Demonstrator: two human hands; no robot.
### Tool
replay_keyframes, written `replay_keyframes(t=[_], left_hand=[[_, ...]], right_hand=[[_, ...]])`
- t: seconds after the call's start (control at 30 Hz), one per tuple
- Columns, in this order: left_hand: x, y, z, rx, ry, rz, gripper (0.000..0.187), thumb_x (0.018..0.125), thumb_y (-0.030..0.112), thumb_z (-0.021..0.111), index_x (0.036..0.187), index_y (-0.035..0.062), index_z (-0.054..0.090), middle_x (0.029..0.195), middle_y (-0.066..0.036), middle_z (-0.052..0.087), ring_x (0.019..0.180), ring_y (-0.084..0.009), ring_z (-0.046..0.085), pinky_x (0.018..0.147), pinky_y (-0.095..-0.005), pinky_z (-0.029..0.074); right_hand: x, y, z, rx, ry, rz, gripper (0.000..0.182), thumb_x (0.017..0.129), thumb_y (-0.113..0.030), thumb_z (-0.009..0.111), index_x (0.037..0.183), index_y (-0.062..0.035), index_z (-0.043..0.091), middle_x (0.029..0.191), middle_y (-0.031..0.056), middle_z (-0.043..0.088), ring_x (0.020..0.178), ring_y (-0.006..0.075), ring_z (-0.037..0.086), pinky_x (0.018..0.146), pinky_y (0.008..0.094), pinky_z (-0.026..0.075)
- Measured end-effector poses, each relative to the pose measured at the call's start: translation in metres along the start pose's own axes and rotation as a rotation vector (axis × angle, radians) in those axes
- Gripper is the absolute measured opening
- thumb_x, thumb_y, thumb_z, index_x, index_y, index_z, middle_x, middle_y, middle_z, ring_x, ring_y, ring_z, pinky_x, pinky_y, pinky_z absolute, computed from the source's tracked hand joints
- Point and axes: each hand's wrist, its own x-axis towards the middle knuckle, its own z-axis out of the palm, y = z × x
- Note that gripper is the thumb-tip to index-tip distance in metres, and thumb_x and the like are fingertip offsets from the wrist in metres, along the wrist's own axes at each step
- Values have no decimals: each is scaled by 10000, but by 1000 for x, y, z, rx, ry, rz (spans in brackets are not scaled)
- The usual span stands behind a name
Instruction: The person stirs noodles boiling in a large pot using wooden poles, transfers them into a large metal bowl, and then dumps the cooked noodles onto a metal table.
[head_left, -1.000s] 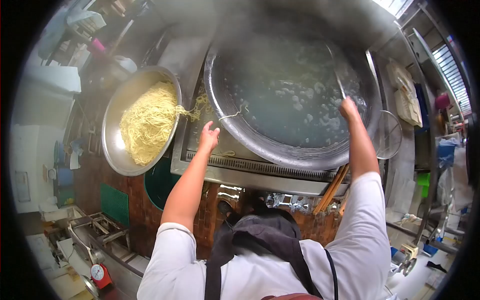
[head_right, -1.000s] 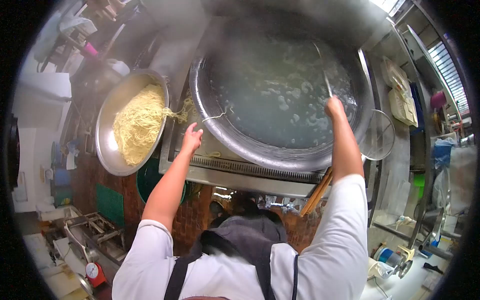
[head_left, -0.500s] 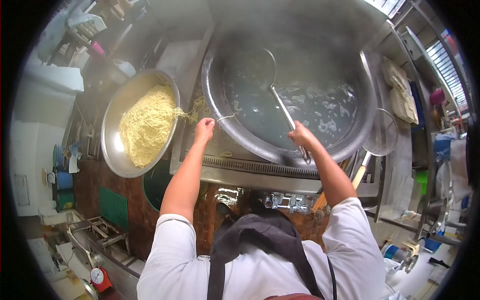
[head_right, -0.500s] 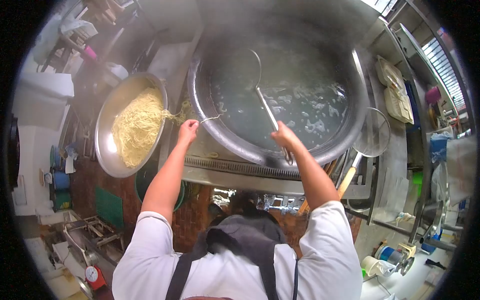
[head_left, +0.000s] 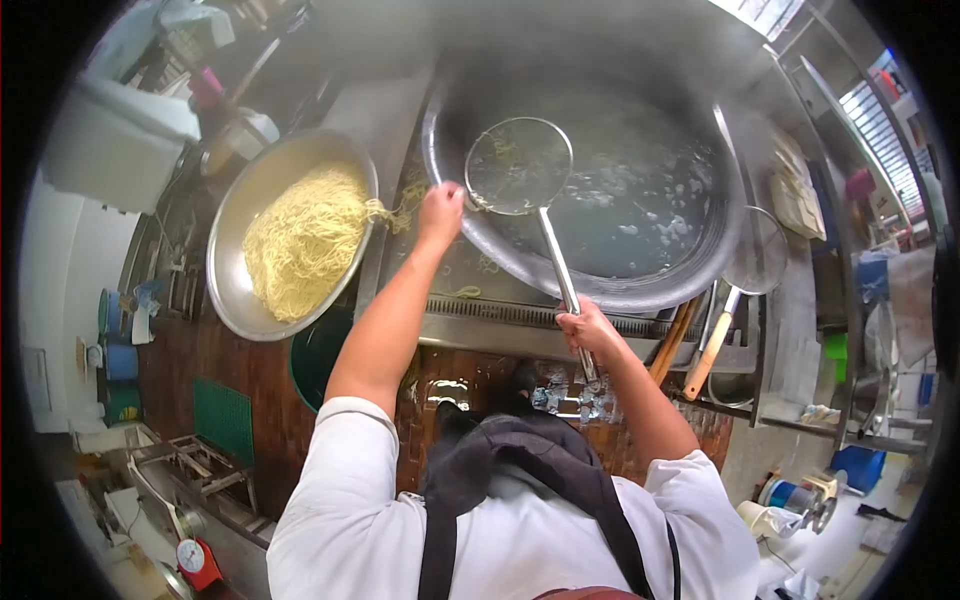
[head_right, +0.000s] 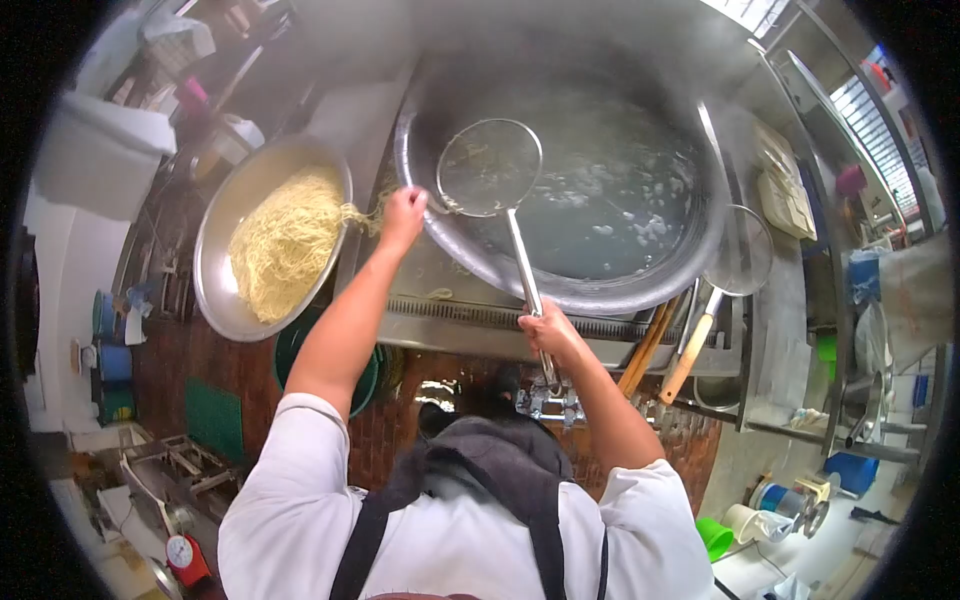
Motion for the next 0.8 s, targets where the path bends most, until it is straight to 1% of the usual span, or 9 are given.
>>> replay_keyframes(t=[0.03, 0.1, 0.2, 0.33, 0.5, 0.53, 0.63, 0.67, 0.8], left_hand=[[11, 27, -20, -71, 35, 119, 271, 901, 227, 661, 1046, -1, 678, 890, -203, 691, 853, -355, 671, 769, -429, 516], [16, 66, -69, -137, -9, 75, 408, 898, 211, 665, 1252, 19, 599, 904, -140, 699, 799, -281, 671, 736, -389, 526], [-13, 50, -138, -382, -127, -96, 525, 909, 181, 654, 1391, 47, 493, 881, -77, 678, 697, -160, 621, 632, -320, 505], [-140, -20, -195, -501, -17, -418, 449, 948, 165, 623, 1365, 46, 506, 815, -47, 623, 543, -69, 480, 487, -225, 393], [-299, -92, -222, -608, 31, -735, 438, 957, 182, 625, 1353, 43, 500, 817, -42, 626, 523, -76, 512, 439, -225, 393], [-319, -93, -228, -614, 58, -799, 441, 957, 182, 628, 1353, 41, 497, 817, -43, 626, 522, -77, 511, 441, -228, 395], [-370, -110, -233, -626, 111, -899, 435, 957, 184, 635, 1344, 39, 500, 820, -45, 630, 532, -84, 518, 454, -241, 407], [-383, -113, -232, -620, 124, -926, 432, 957, 182, 635, 1342, 39, 500, 821, -46, 632, 536, -86, 520, 457, -243, 408], [-401, -114, -235, -642, 139, -955, 421, 953, 171, 644, 1328, 31, 515, 822, -47, 640, 537, -78, 516, 454, -234, 404]], right_hand=[[-3, -2, 7, -1, 6, -20, 293, 920, -115, 612, 1158, -34, 462, 655, -7, 454, 461, 118, 443, 404, 307, 392], [-18, -11, 23, -44, 57, -33, 246, 913, -85, 614, 1103, -24, 471, 665, 5, 448, 479, 125, 452, 402, 304, 391], [-31, -21, 46, 37, 14, -63, 214, 920, -89, 609, 1076, -26, 477, 660, 17, 462, 458, 123, 440, 395, 297, 388], [-43, -53, 90, 51, -54, -116, 193, 934, -104, 610, 1055, -31, 479, 628, 11, 454, 443, 118, 433, 390, 294, 383], [-48, -99, 155, -211, -175, -346, 224, 971, -177, 597, 1077, -20, 477, 605, 0, 442, 445, 95, 437, 396, 284, 375], [-49, -112, 166, -404, -151, -361, 304, 956, -186, 612, 1167, -13, 476, 635, 77, 552, 473, 211, 543, 443, 372, 432], [11, -100, 185, -864, 55, -864, 406, 930, -162, 620, 1275, -24, 456, 746, 194, 653, 641, 378, 647, 576, 472, 492], [18, -106, 189, -927, 54, -784, 502, 913, -144, 617, 1365, -46, 424, 918, 272, 671, 820, 479, 643, 709, 529, 507], [18, -102, 210, -1038, 86, -941, 576, 915, -139, 606, 1439, -81, 374, 1039, 279, 646, 850, 453, 652, 737, 528, 526]])
